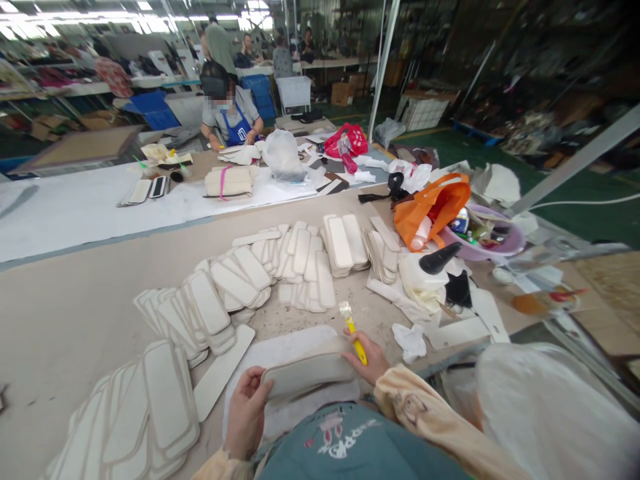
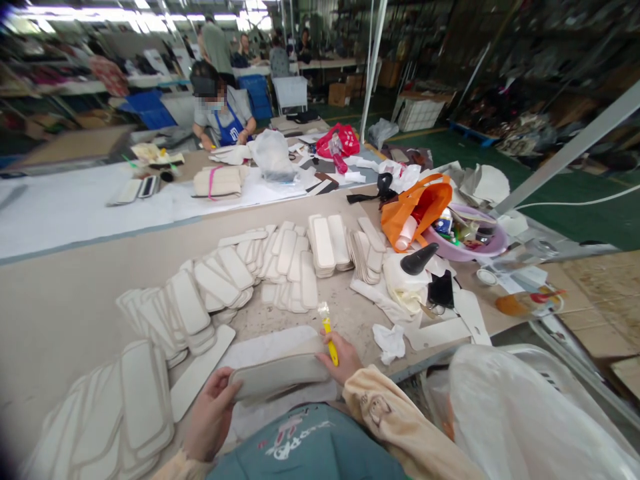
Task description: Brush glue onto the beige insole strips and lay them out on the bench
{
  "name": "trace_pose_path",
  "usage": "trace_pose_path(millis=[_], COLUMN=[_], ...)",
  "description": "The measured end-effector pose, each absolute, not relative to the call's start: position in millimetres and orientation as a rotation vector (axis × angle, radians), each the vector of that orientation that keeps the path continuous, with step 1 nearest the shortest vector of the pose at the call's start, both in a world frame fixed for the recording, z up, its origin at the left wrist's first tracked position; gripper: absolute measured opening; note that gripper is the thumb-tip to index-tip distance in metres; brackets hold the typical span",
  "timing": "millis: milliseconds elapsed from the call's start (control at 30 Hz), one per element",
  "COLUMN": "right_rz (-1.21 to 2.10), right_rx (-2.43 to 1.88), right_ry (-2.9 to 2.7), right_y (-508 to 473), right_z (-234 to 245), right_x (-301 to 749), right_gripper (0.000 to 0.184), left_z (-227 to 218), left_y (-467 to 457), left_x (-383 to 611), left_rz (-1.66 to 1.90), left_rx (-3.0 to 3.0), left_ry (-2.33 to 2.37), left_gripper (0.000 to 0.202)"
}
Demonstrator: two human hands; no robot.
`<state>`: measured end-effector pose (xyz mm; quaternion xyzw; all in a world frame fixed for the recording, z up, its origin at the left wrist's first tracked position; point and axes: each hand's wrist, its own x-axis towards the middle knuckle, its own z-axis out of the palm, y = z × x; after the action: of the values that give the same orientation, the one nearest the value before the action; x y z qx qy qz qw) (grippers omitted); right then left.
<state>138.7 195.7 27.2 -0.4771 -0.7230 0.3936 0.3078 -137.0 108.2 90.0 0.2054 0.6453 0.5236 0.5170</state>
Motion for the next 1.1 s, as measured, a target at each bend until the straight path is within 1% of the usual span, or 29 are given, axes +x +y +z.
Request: trace_pose_path(millis=[100, 300, 400, 500, 633, 800, 933, 1100], right_rz=[1.183, 1.529, 1.67, 1.727, 1.683, 1.604, 1.623, 1.614], right_rx=[-1.166, -0.931, -0.866, -0.846, -0.866, -0.871, -0.845, -0.842], right_ry=[-1.827, -1.639, -1.445, -1.216, -1.08, -0.981, -0.964, -0.987], right_y=[200.2, 211.3, 214.2, 215.1, 215.1, 213.6, 210.5, 207.8], right_z=[48.3, 87.6, 97.3, 106.1, 120.7, 143.9, 161.4, 168.1], right_x=[128.2, 98.3, 83.1, 70.6, 59.6, 51.2, 48.7, 49.0], right_gripper=[0.025, 0.029, 0.032, 0.036, 0.039, 0.04, 0.041, 0.042], left_z=[122.1, 187.4, 212.4, 230.0, 237.6, 227.8, 220.4, 217.0], left_y=[125.4, 159.9, 171.8, 178.8, 180.1, 175.1, 170.6, 169.1], left_x=[-132.6, -136.3, -145.6, -157.5, -172.1, -184.5, -189.3, -192.5], left_rz=[1.372, 1.457, 1.571, 1.674, 1.771, 1.817, 1.843, 1.85], left_rx=[0.373, 0.255, 0.158, 0.061, -0.061, -0.129, -0.117, -0.088], left_ry=[1.369, 1.099, 1.044, 0.985, 0.943, 0.99, 1.01, 0.991], left_gripper=[0.035, 0.033, 0.03, 0.026, 0.028, 0.033, 0.034, 0.035])
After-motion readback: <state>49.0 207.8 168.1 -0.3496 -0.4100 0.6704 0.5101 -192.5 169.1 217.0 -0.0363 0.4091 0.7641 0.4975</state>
